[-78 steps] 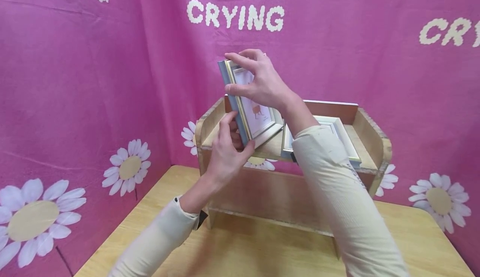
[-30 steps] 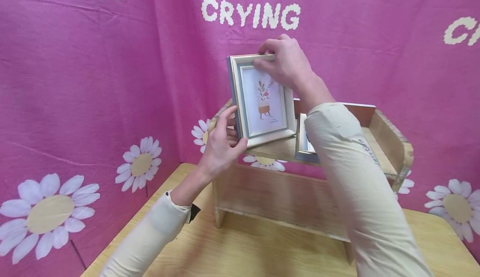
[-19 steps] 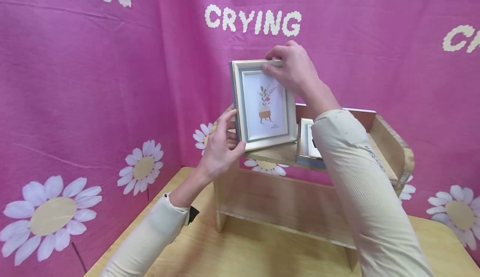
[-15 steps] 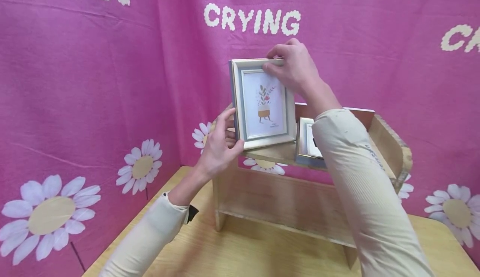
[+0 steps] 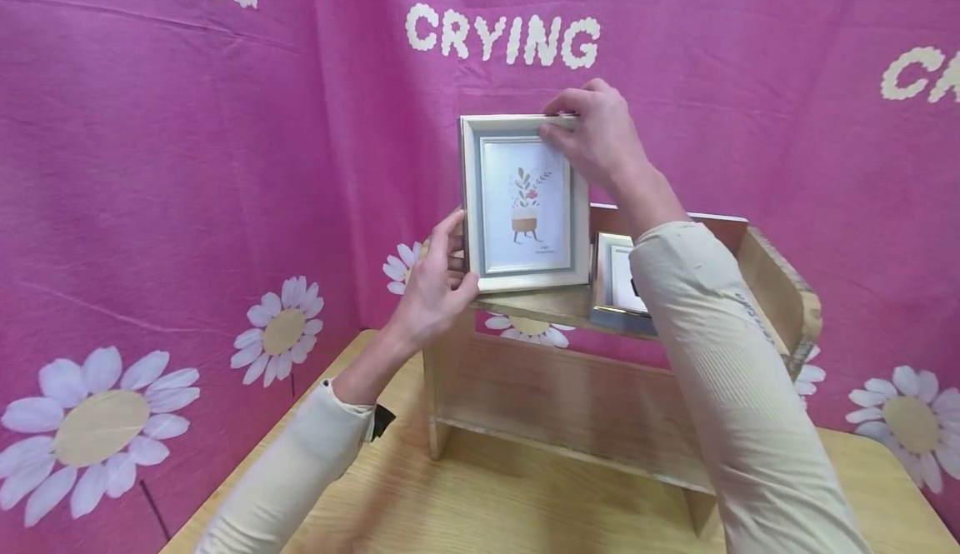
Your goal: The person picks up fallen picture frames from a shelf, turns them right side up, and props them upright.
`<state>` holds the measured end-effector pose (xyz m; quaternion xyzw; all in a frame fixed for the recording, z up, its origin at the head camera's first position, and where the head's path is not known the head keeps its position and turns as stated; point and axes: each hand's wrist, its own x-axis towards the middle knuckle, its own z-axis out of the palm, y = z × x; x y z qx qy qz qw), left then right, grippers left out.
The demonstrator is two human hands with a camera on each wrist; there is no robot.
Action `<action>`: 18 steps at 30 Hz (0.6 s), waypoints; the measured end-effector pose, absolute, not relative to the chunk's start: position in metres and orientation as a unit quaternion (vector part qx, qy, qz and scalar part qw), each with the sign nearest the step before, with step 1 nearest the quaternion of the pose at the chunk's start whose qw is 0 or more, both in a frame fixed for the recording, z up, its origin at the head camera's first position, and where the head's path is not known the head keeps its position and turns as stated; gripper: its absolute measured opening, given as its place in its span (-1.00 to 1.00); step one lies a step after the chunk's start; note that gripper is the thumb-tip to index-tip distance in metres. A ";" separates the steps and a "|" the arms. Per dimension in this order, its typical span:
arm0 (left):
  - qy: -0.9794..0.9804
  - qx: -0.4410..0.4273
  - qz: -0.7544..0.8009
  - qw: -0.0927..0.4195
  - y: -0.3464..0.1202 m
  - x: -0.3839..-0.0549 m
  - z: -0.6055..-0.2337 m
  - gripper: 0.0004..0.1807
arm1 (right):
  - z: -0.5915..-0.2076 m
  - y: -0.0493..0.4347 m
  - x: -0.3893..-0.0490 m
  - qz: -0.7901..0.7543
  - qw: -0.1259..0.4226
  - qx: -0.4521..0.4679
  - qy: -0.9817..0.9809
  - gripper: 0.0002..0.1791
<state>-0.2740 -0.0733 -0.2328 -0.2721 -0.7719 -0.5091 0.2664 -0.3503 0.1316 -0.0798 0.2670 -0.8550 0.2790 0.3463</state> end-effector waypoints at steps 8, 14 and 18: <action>-0.804 -0.259 -0.450 0.290 -0.069 -0.275 -0.228 -0.17 | -0.077 0.138 -0.346 0.267 0.347 0.252 -0.863 -0.71; -0.827 -0.230 -0.430 0.279 -0.068 -0.275 -0.226 -0.14 | -0.077 0.140 -0.346 0.271 0.355 0.254 -0.858 -0.73; -0.835 -0.216 -0.427 0.273 -0.068 -0.275 -0.228 -0.13 | -0.079 0.141 -0.347 0.273 0.359 0.259 -0.854 -0.74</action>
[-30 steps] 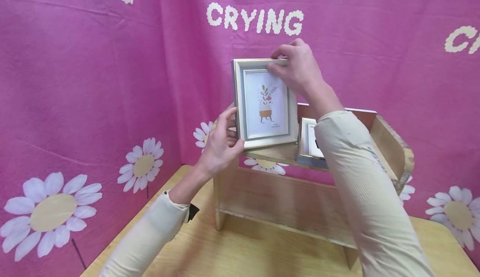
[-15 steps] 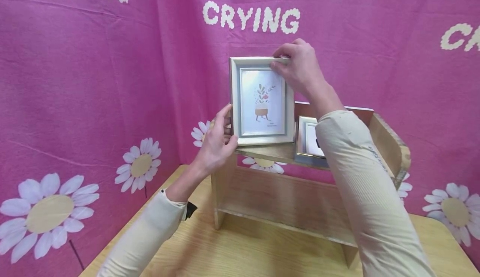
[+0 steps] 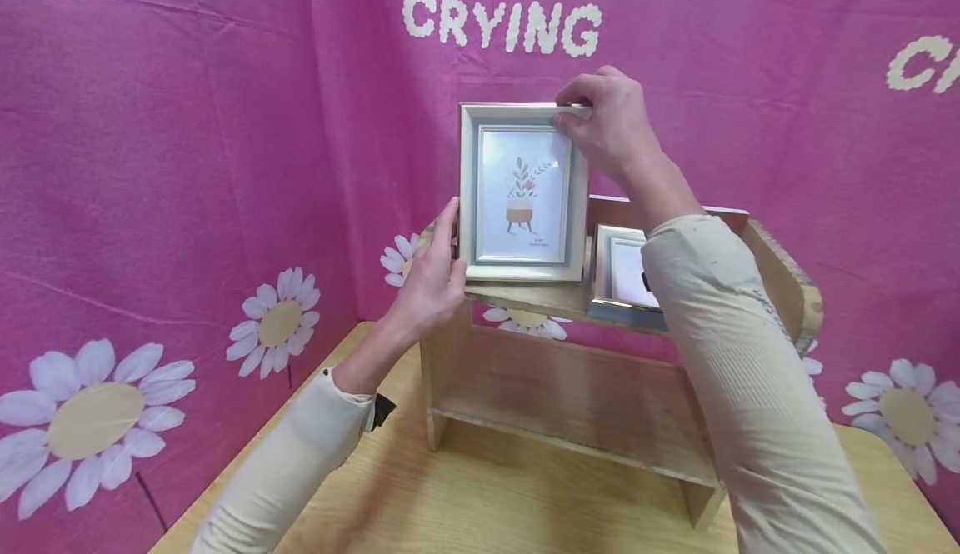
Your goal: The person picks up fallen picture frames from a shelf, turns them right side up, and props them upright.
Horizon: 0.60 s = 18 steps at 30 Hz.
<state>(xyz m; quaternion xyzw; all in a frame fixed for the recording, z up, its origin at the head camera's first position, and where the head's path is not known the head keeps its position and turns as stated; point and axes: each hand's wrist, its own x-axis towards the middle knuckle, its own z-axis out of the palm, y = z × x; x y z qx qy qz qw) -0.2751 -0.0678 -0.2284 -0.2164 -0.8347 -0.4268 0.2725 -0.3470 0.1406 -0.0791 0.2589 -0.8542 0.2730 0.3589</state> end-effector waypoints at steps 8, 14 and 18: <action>-0.851 -0.185 -0.394 0.294 -0.059 -0.276 -0.228 -0.07 | -0.080 0.145 -0.345 0.269 0.347 0.234 -0.868 -0.72; -0.862 -0.167 -0.368 0.307 -0.057 -0.278 -0.229 -0.07 | -0.079 0.146 -0.343 0.261 0.345 0.240 -0.869 -0.68; -0.872 -0.151 -0.356 0.299 -0.057 -0.278 -0.230 -0.05 | -0.079 0.145 -0.342 0.256 0.337 0.247 -0.872 -0.65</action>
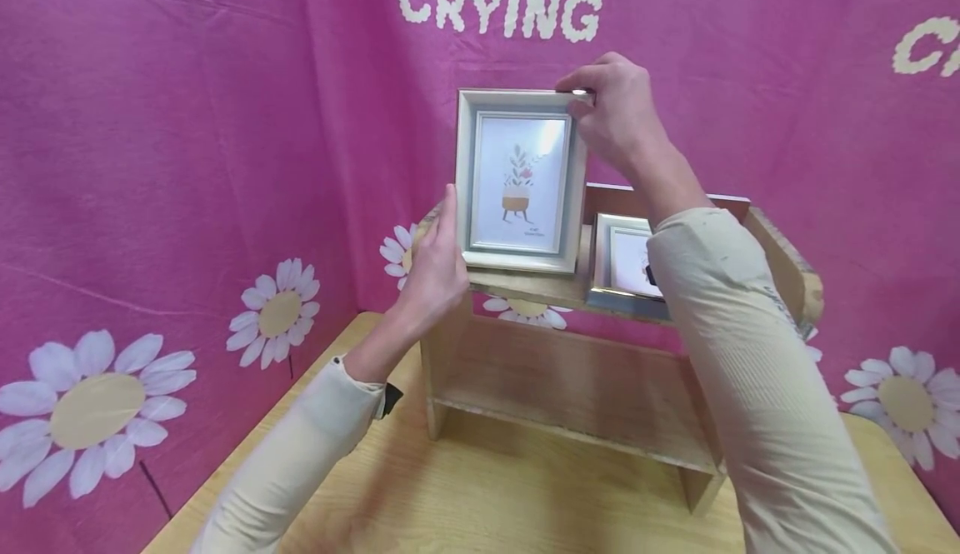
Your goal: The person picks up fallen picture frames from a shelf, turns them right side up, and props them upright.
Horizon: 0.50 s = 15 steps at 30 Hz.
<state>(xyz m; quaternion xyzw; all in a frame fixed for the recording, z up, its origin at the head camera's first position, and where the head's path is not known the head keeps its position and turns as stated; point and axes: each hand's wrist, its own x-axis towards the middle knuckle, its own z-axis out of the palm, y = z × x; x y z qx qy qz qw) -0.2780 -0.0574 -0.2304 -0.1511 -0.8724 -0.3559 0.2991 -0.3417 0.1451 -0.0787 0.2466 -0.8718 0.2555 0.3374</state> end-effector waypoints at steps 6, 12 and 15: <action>-0.886 -0.129 -0.345 0.282 -0.056 -0.277 -0.228 0.01 | -0.073 0.145 -0.338 0.252 0.311 0.245 -0.883 -0.61; -0.895 -0.114 -0.341 0.265 -0.054 -0.277 -0.226 0.06 | -0.070 0.146 -0.335 0.256 0.289 0.232 -0.893 -0.55; -0.897 -0.112 -0.338 0.261 -0.054 -0.276 -0.226 0.06 | -0.070 0.144 -0.334 0.257 0.272 0.222 -0.900 -0.52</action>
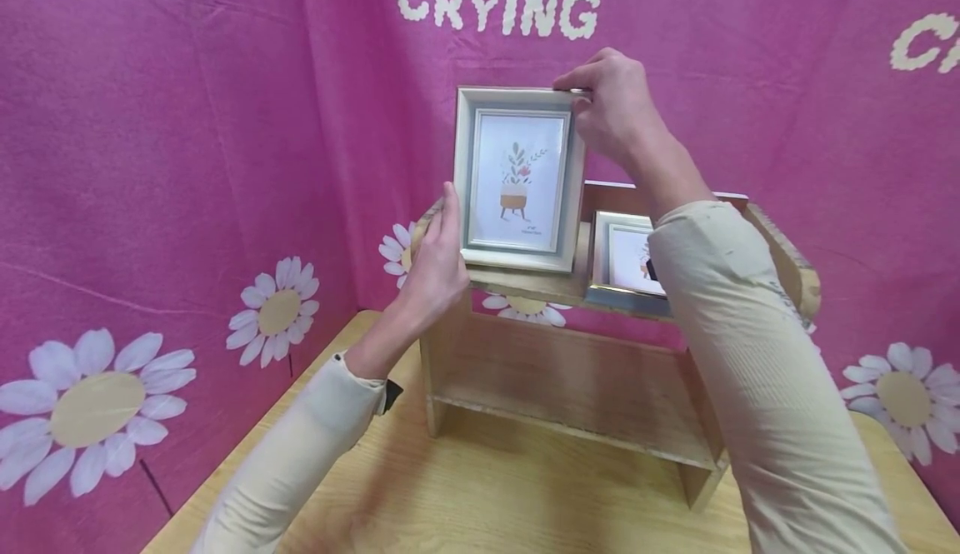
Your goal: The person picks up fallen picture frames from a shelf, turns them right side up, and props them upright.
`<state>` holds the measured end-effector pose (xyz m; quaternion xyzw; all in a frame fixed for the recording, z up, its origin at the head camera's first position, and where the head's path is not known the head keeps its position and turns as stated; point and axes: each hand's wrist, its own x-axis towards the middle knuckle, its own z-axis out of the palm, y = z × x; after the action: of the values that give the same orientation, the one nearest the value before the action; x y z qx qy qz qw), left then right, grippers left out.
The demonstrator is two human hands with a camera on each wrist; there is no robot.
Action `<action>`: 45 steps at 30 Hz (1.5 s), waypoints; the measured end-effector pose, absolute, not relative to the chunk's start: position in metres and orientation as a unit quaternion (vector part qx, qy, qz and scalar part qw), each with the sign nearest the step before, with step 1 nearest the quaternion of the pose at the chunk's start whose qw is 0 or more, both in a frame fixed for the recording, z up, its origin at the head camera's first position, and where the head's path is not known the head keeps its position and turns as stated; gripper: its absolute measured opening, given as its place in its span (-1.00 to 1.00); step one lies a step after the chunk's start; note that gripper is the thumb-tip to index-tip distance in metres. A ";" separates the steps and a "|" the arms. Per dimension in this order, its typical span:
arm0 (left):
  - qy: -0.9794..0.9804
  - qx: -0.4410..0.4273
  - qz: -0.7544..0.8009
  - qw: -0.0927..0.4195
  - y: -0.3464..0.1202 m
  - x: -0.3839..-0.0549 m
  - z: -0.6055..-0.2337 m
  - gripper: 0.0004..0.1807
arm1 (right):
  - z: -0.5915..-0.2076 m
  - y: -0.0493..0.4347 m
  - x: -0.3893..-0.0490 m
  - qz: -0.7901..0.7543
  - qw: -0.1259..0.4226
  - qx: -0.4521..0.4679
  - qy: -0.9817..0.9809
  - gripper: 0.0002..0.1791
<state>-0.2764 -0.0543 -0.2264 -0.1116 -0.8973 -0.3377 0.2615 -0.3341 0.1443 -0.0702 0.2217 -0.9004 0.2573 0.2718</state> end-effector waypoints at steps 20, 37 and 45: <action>-0.890 -0.126 -0.322 0.298 -0.050 -0.275 -0.237 -0.07 | -0.082 0.157 -0.329 0.260 0.365 0.279 -0.849 -0.51; -0.773 -0.262 -0.351 0.460 -0.021 -0.256 -0.241 -0.41 | -0.103 0.232 -0.304 0.252 0.300 0.209 -0.896 -0.42; -0.771 -0.321 -0.463 0.297 0.008 -0.243 -0.231 -0.49 | -0.122 0.268 -0.277 0.204 0.233 0.141 -0.940 -0.41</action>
<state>-0.2434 0.0078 -0.2305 -0.3207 -0.7711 -0.4627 0.2974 -0.2773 0.2676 -0.1217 0.1413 -0.9403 0.2042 0.2328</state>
